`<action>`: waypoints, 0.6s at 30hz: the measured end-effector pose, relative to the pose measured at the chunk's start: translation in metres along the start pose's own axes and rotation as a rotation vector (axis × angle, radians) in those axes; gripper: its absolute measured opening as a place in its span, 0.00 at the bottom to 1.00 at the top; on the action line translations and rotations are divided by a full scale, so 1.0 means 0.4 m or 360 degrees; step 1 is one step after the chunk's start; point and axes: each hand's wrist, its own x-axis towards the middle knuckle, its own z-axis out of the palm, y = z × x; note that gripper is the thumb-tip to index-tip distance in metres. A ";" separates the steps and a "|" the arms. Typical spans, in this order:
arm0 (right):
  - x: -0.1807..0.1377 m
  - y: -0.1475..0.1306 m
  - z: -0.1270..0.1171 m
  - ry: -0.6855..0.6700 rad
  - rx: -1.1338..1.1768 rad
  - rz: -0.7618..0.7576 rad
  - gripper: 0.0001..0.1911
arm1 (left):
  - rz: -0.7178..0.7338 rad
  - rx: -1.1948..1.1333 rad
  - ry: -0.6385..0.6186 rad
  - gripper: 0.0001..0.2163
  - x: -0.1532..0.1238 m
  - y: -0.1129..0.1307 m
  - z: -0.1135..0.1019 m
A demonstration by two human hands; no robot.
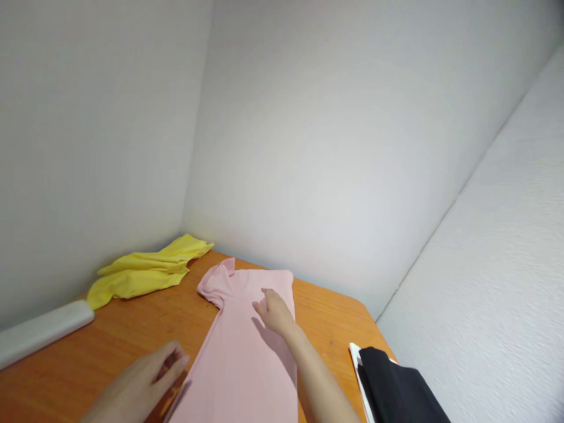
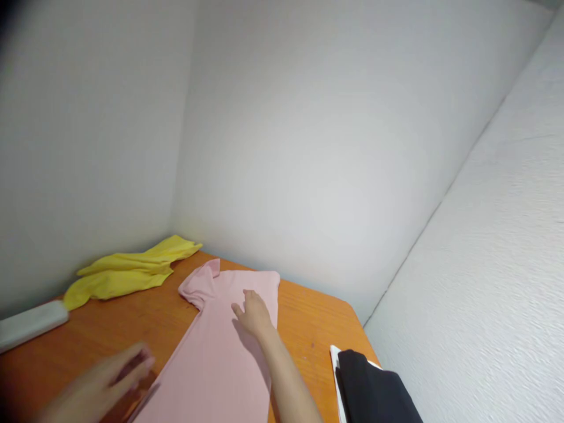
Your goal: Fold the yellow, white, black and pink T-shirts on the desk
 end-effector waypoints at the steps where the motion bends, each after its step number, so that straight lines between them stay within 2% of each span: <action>1: 0.048 0.009 0.028 -0.0014 -0.0020 0.0042 0.32 | 0.0052 0.0056 -0.0017 0.20 0.059 0.023 -0.014; 5: 0.163 0.029 0.144 -0.0067 -0.0098 0.0149 0.43 | 0.0094 0.0391 0.0133 0.16 0.305 0.080 -0.050; 8: 0.196 0.041 0.216 -0.0078 -0.0182 0.0158 0.44 | 0.0039 0.0532 0.0256 0.14 0.478 0.083 -0.054; 10: 0.206 0.052 0.251 -0.0033 -0.0210 0.0151 0.44 | 0.0010 0.0596 0.0317 0.15 0.573 0.077 -0.041; 14: 0.214 0.073 0.285 0.0055 -0.0199 0.0112 0.45 | 0.0069 0.0718 0.0387 0.17 0.698 0.071 0.010; 16: 0.215 0.078 0.288 0.0081 -0.0179 0.0107 0.45 | 0.0111 0.0749 0.0376 0.12 0.729 0.072 0.026; 18: 0.215 0.080 0.287 0.0100 -0.0158 0.0116 0.42 | 0.0133 0.0744 0.0387 0.15 0.748 0.072 0.021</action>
